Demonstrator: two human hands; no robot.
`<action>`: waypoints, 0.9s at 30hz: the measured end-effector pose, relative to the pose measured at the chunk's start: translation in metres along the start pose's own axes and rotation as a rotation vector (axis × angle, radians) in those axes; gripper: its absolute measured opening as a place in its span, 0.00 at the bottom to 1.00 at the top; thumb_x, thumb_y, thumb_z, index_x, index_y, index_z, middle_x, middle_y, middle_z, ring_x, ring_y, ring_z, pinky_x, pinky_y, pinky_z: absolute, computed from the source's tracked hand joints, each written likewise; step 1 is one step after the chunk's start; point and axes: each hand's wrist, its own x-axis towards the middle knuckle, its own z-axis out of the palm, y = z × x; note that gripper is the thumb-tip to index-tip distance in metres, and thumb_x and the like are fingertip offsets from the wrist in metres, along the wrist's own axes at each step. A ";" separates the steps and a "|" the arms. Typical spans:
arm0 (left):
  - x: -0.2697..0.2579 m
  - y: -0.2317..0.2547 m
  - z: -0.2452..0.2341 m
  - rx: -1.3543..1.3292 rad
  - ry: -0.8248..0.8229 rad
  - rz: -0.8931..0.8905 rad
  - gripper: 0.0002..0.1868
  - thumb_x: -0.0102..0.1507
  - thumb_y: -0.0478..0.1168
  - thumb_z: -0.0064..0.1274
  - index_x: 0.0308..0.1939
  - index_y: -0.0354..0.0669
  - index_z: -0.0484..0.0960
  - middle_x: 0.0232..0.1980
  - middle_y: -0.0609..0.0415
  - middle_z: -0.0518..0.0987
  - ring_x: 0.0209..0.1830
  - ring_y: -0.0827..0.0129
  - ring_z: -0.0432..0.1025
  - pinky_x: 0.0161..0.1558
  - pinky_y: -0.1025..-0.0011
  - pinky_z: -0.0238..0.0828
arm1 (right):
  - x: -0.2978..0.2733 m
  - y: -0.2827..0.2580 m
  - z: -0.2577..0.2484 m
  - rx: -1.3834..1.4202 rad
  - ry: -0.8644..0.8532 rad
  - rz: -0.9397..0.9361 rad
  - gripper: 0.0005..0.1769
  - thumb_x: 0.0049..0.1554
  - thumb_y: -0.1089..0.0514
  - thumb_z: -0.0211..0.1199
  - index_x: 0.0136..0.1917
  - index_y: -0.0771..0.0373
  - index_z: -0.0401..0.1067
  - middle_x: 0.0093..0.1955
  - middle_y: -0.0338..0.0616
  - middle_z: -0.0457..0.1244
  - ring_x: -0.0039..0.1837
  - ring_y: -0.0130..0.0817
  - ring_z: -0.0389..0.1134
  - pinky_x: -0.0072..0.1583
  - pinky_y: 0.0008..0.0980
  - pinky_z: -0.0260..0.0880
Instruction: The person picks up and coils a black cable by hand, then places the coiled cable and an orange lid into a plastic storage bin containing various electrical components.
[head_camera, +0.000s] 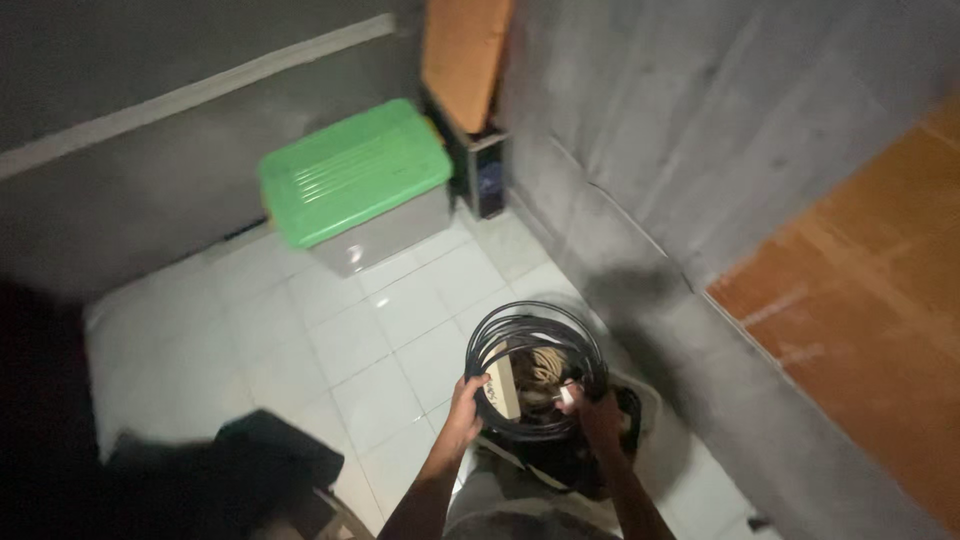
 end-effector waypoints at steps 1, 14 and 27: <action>0.009 -0.004 0.005 0.022 -0.013 -0.028 0.20 0.61 0.39 0.54 0.56 0.36 0.76 0.46 0.47 0.81 0.44 0.58 0.78 0.46 0.57 0.77 | -0.001 -0.001 -0.012 -0.051 0.035 -0.073 0.23 0.54 0.49 0.68 0.56 0.68 0.73 0.48 0.46 0.70 0.48 0.39 0.72 0.49 0.41 0.71; 0.090 -0.040 0.022 0.170 -0.161 -0.626 0.23 0.65 0.44 0.57 0.62 0.41 0.74 0.62 0.43 0.72 0.62 0.48 0.66 0.59 0.52 0.70 | -0.049 0.049 -0.025 0.039 0.480 0.020 0.21 0.55 0.49 0.69 0.53 0.68 0.76 0.44 0.47 0.72 0.45 0.33 0.72 0.47 0.35 0.73; 0.112 -0.103 0.049 0.270 -0.275 -0.612 0.22 0.65 0.52 0.48 0.57 0.44 0.78 0.56 0.48 0.76 0.57 0.55 0.69 0.59 0.56 0.68 | -0.033 0.074 -0.069 -0.088 0.634 0.059 0.25 0.53 0.49 0.69 0.56 0.69 0.72 0.45 0.48 0.71 0.45 0.35 0.72 0.47 0.38 0.72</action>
